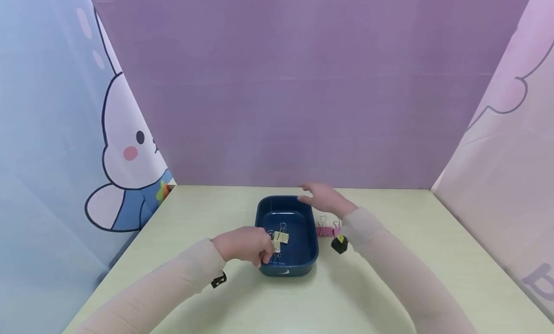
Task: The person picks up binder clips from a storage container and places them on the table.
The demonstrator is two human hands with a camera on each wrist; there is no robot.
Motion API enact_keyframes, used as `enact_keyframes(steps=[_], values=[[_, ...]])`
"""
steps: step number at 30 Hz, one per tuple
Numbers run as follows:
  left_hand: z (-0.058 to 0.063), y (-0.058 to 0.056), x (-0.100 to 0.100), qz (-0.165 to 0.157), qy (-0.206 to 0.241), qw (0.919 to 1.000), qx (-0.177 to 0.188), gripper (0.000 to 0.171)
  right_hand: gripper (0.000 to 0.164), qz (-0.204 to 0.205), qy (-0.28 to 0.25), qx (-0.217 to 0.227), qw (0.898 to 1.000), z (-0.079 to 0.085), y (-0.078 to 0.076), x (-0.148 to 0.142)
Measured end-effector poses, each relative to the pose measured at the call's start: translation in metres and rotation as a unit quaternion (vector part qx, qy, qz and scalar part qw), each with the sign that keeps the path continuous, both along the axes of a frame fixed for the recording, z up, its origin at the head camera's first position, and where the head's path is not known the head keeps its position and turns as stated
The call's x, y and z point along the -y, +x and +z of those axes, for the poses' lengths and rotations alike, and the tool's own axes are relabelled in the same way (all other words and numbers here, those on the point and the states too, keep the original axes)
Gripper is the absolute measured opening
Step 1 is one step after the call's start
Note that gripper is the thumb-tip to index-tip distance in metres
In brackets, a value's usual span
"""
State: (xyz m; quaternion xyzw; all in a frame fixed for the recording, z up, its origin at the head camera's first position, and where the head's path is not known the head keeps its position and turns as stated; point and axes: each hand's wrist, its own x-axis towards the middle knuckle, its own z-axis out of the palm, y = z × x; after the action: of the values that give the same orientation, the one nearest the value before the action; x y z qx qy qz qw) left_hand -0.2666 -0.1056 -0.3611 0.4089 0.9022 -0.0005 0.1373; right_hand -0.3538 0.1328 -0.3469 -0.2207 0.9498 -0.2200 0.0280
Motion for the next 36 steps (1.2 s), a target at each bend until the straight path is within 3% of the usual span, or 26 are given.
enact_keyframes(steps=[5,9,13,16,21,31,36], values=[[0.000,-0.001,0.002,-0.010,0.001,0.9999,-0.003,0.017,0.041,0.098,0.036,0.000,0.995,0.002,0.016,0.048],[-0.001,-0.001,0.003,-0.016,0.007,0.9998,-0.007,0.016,0.030,0.131,0.100,0.038,0.986,-0.005,0.031,0.071],[0.000,-0.001,0.002,-0.013,0.009,0.9998,-0.008,0.015,0.020,0.133,0.148,0.099,0.975,-0.014,0.042,0.082],[0.000,0.000,0.003,-0.010,0.009,0.9999,-0.010,0.015,0.012,0.125,0.155,0.132,0.971,-0.018,0.048,0.088],[0.000,0.000,0.004,-0.007,0.013,0.9998,-0.012,0.016,0.007,0.129,0.149,0.136,0.971,-0.020,0.053,0.093],[-0.001,0.000,0.005,-0.010,0.029,0.9995,-0.010,0.016,0.018,0.115,0.110,0.160,0.974,-0.031,0.053,0.090],[0.001,0.000,0.005,-0.009,0.018,0.9998,-0.009,0.016,0.015,0.119,0.083,0.164,0.976,-0.026,0.053,0.083]])
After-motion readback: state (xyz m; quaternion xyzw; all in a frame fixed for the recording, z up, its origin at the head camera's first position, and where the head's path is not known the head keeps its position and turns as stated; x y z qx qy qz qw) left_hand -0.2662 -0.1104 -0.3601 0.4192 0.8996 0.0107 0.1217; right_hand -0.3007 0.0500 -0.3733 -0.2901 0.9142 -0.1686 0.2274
